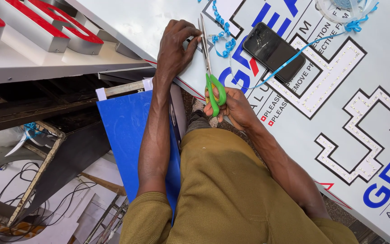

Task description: Applying LED strips to a sign board by peeling adhesive backing and sticking them within outlines.

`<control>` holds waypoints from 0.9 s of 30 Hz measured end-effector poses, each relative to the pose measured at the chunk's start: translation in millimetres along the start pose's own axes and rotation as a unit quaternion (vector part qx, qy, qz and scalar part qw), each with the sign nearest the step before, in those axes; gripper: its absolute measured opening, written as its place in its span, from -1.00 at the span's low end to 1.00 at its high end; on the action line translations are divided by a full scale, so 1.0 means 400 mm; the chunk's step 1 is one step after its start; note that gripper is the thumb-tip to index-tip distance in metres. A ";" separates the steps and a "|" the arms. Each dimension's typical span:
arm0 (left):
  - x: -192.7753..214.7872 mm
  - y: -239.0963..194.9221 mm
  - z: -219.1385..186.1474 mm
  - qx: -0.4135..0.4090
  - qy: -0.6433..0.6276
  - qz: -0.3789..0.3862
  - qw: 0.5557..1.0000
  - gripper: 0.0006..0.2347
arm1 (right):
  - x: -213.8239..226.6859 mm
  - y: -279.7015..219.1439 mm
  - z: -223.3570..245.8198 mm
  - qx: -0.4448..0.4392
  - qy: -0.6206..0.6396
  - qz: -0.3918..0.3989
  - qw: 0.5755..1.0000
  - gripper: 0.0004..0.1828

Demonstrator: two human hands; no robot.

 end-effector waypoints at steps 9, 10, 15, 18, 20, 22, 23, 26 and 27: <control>-0.001 0.002 0.001 -0.002 -0.004 -0.001 1.000 -0.96 | 0.005 0.001 -0.003 -0.001 0.001 0.001 1.000 -0.37; -0.001 0.001 0.002 -0.002 -0.005 0.001 1.000 -0.96 | 0.002 -0.001 0.000 0.000 0.002 0.001 1.000 -0.37; 0.003 0.001 0.007 0.004 -0.024 0.003 1.000 -0.94 | 0.003 -0.001 0.004 0.004 -0.015 -0.006 1.000 -0.45; 0.007 0.002 0.001 0.017 -0.033 0.004 0.999 -0.93 | -0.003 -0.006 0.010 0.008 -0.017 0.001 1.000 -0.45; 0.014 -0.001 -0.002 0.017 -0.037 0.009 0.999 -0.88 | -0.006 -0.010 0.013 0.013 -0.011 -0.002 1.000 -0.47; 0.015 -0.010 -0.001 0.018 -0.041 0.013 0.999 -0.81 | -0.008 -0.012 0.012 0.017 -0.006 -0.006 1.000 -0.48; 0.013 -0.016 0.007 0.034 -0.055 0.014 0.998 -0.76 | -0.006 -0.012 0.013 0.030 -0.001 -0.013 0.999 -0.46; 0.017 -0.018 0.005 0.047 -0.076 0.012 0.996 -0.72 | 0.004 -0.013 0.006 0.042 0.021 -0.021 0.999 -0.41; 0.019 -0.014 0.000 0.044 -0.084 0.008 0.995 -0.72 | 0.009 -0.014 0.002 0.042 0.036 -0.023 0.998 -0.39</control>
Point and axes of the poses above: each hand's wrist, its own y-axis towards the middle knuckle, its own x-axis out of the back of the hand, z = x × y, the point moved 6 cm from there along y, towards the middle knuckle, and after that the axes turned 2 degrees about x, right-handed, at the moved point
